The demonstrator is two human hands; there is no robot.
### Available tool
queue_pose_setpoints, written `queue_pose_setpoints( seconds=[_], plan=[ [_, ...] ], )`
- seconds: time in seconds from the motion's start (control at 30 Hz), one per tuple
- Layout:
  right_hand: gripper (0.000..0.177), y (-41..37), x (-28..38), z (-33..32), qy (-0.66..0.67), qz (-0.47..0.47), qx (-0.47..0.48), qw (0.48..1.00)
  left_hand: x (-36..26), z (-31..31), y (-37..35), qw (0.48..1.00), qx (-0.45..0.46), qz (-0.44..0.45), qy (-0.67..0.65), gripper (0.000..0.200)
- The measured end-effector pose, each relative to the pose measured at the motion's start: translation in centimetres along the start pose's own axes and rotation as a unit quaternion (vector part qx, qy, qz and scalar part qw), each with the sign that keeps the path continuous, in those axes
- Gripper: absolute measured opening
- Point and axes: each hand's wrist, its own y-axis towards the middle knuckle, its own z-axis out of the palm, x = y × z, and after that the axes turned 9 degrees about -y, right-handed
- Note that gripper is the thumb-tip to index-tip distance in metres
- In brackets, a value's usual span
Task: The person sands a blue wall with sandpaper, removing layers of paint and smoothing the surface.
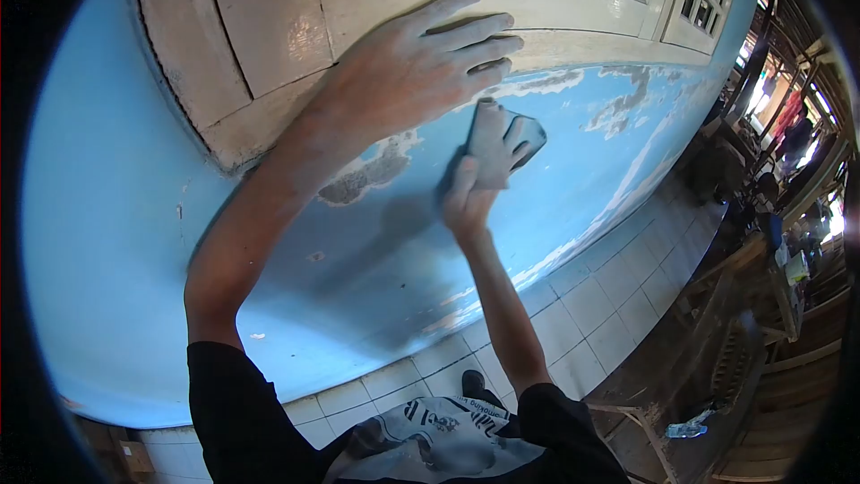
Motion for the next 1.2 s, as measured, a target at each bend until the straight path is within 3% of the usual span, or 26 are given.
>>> queue_pose_setpoints(
  seconds=[0.03,0.1,0.13,0.2,0.3,0.33,0.37,0.43,0.47,0.5,0.57,0.6,0.63,0.7,0.73,0.77,0.83,0.87,0.9,0.97,1.0,1.03,1.1,1.13,1.17,1.2],
  plan=[
    [0.059,-0.9,-0.2,0.0,0.000,-0.002,0.002,1.000,-0.1,0.0,0.0,1.000,0.002,-0.003,-0.005,0.036],
    [0.054,-2.7,-0.2,-0.2,-0.069,-0.384,0.079,0.917,-0.3,0.0,-0.1,1.000,0.004,-0.006,-0.005,0.037],
    [0.054,-2.0,-0.3,-0.4,-0.069,-0.385,0.076,0.917,-0.2,0.0,0.0,1.000,0.003,-0.009,-0.002,0.037],
    [0.053,-0.2,-0.9,-1.1,-0.065,-0.098,0.110,0.987,-0.2,0.2,-0.1,1.000,0.001,-0.010,0.004,0.038],
    [0.052,-1.1,0.7,0.5,-0.009,-0.038,0.000,0.999,-0.1,-0.1,-0.1,1.000,0.004,-0.012,0.007,0.037],
    [0.051,-2.6,0.9,0.1,-0.003,-0.190,0.057,0.980,-0.2,-0.3,-0.1,1.000,0.009,-0.006,0.005,0.037],
    [0.051,-3.0,-0.3,0.2,-0.004,-0.188,0.055,0.981,-0.3,-0.1,-0.1,1.000,0.008,-0.003,0.005,0.037],
    [0.049,-1.5,-1.7,-0.2,-0.080,-0.322,0.104,0.938,-0.1,0.1,0.0,1.000,0.001,-0.004,-0.026,0.036],
    [0.044,-1.6,-1.7,0.1,-0.063,-0.062,0.111,0.990,-0.1,0.3,0.0,1.000,-0.001,-0.004,-0.025,0.036],
    [0.044,-1.5,-0.6,0.4,-0.065,-0.064,0.113,0.989,-0.1,0.2,0.0,1.000,-0.007,-0.006,-0.017,0.036],
    [0.045,-2.1,0.8,0.8,0.051,-0.066,-0.007,0.996,-0.3,0.1,-0.1,1.000,-0.010,-0.009,-0.012,0.036],
    [0.046,-2.0,0.4,0.1,0.007,-0.299,0.071,0.952,-0.3,0.1,-0.1,1.000,-0.013,-0.006,-0.008,0.036],
    [0.046,-1.6,-0.1,-0.4,0.004,-0.297,0.069,0.952,-0.2,0.2,-0.1,1.000,-0.018,-0.003,-0.004,0.036],
    [0.046,0.2,-0.9,-1.5,-0.172,-0.159,0.218,0.947,-0.3,0.3,-0.1,1.000,-0.029,-0.007,-0.006,0.036],
    [0.045,0.0,-1.4,0.1,0.099,0.010,-0.032,0.995,-0.3,0.4,0.0,0.999,-0.035,-0.014,-0.005,0.036],
    [0.045,-0.5,-1.5,0.2,0.093,0.009,-0.033,0.995,-0.3,0.4,0.0,0.999,-0.040,-0.014,-0.007,0.036],
    [0.049,-1.6,-1.6,-0.2,-0.084,-0.198,0.139,0.967,-0.1,-0.1,0.0,1.000,-0.019,-0.006,-0.012,0.037],
    [0.051,-1.1,-2.5,-0.7,-0.010,-0.434,0.117,0.893,-0.1,-0.2,0.0,1.000,-0.021,-0.004,-0.012,0.037],
    [0.051,-0.5,-3.1,-1.0,-0.013,-0.433,0.116,0.894,-0.1,-0.3,0.0,1.000,-0.017,-0.003,-0.022,0.038],
    [0.053,0.9,-4.1,-1.3,-0.029,-0.115,0.130,0.984,0.0,-0.1,0.1,0.999,-0.014,-0.005,-0.030,0.039],
    [0.056,1.3,-3.9,-1.0,0.088,-0.019,-0.003,0.996,0.0,0.0,0.2,0.999,-0.018,-0.006,-0.037,0.039],
    [0.056,0.9,-3.9,-1.2,0.089,-0.021,0.000,0.996,-0.1,0.0,0.1,0.999,-0.021,-0.009,-0.044,0.039],
    [0.053,-0.5,-3.8,-1.5,-0.035,-0.241,0.103,0.965,-0.3,0.0,-0.1,0.999,-0.016,-0.010,-0.041,0.039],
    [0.052,-0.2,-4.4,-1.5,-0.073,-0.348,0.092,0.930,-0.2,0.0,0.0,0.999,-0.015,-0.009,-0.038,0.039],
    [0.052,-0.2,-4.7,-1.3,-0.071,-0.349,0.090,0.930,-0.1,0.0,0.1,0.999,-0.014,-0.009,-0.036,0.039],
    [0.052,0.3,-4.2,-1.4,-0.003,-0.189,0.056,0.980,-0.2,0.1,0.2,0.999,-0.021,-0.008,-0.036,0.039]
  ],
)
